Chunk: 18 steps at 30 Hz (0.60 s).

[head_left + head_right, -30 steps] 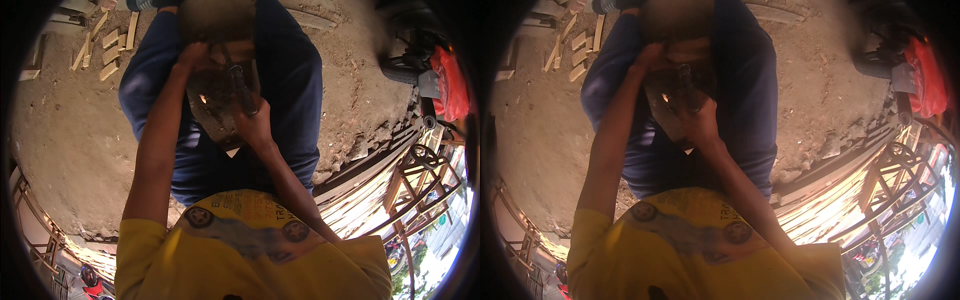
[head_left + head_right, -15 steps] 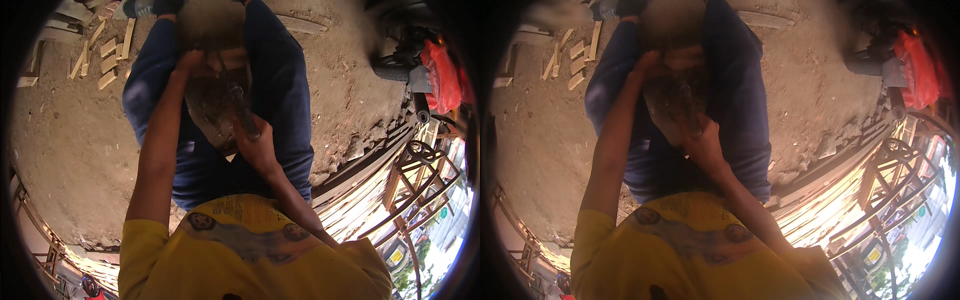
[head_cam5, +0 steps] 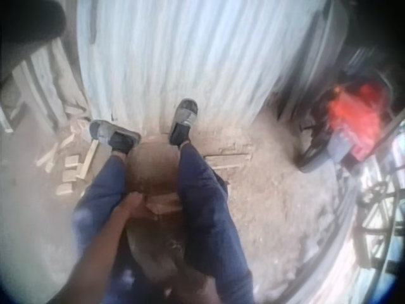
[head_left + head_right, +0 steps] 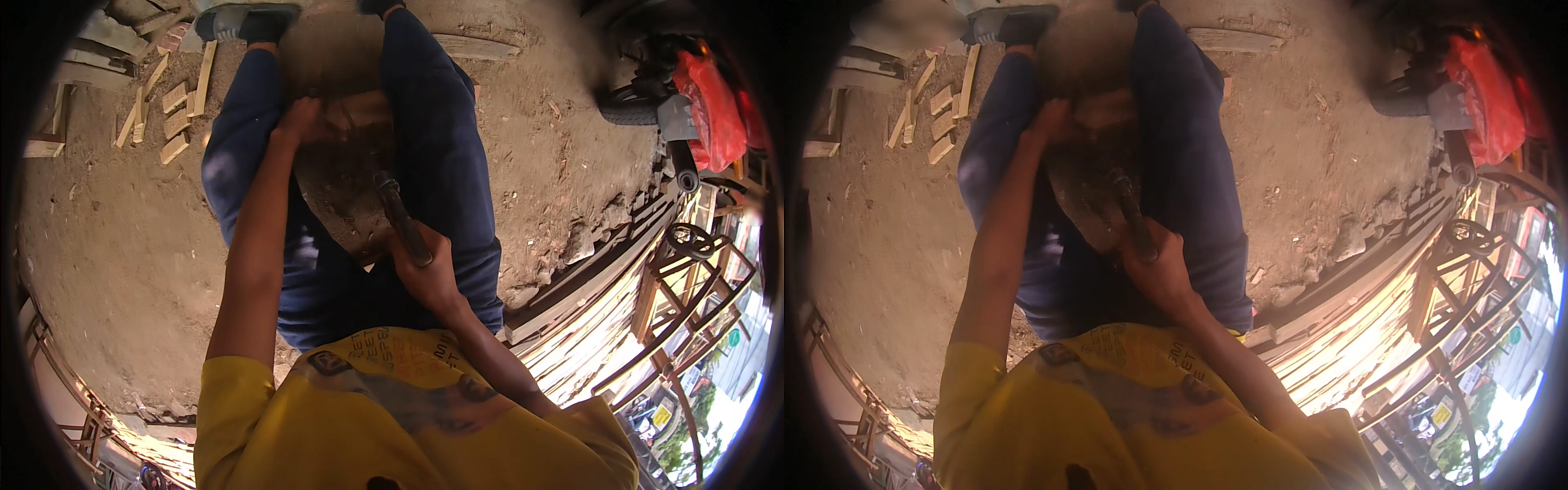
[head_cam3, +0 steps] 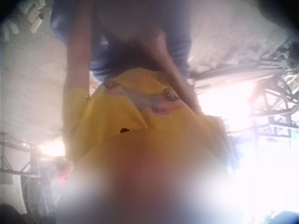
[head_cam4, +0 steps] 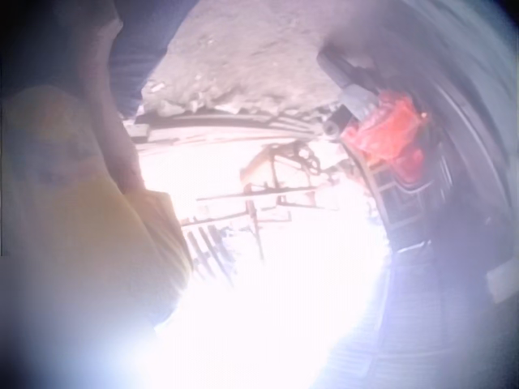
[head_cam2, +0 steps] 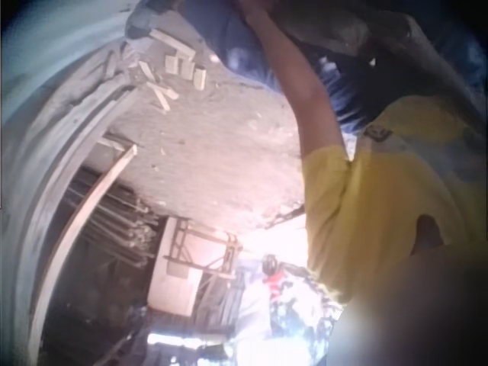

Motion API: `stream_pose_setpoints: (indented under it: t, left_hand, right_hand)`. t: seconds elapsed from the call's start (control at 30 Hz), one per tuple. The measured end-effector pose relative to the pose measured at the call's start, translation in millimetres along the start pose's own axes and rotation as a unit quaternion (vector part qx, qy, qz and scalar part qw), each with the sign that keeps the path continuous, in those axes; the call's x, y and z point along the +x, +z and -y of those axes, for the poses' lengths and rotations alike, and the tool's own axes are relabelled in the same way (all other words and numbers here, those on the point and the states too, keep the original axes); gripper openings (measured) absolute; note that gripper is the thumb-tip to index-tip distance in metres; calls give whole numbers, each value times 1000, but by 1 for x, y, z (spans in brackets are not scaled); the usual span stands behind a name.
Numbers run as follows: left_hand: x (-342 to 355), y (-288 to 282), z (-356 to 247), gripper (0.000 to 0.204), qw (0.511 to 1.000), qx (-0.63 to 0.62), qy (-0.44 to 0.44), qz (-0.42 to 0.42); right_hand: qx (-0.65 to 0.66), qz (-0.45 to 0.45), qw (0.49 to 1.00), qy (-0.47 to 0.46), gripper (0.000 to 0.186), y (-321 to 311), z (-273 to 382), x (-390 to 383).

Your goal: The person sits on the ground and uses a chisel and hammer to carve a small piece of wood held between their legs. They repeatedly strike the chisel to shape the wood, occasionally adjusting its position.

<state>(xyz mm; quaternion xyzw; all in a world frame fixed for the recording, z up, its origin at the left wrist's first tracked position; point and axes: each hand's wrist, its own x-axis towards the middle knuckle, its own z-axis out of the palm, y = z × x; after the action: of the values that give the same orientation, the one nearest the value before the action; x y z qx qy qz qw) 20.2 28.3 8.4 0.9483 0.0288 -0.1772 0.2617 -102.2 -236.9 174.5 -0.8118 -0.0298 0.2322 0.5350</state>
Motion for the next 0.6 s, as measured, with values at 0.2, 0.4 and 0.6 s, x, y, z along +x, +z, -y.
stream_pose_setpoints:
  t: [0.2,0.4,0.6]
  left_hand:
    - [-6,45,24,84,985,107,17,-136]
    - [8,81,48,55,953,223,20,-204]
    - [3,55,37,58,984,140,13,-109]
  right_hand:
    - [-4,25,999,21,15,24,9,24]
    - [18,-22,998,-55,16,5,-22,-11]
    - [-7,9,999,-38,15,16,4,31]
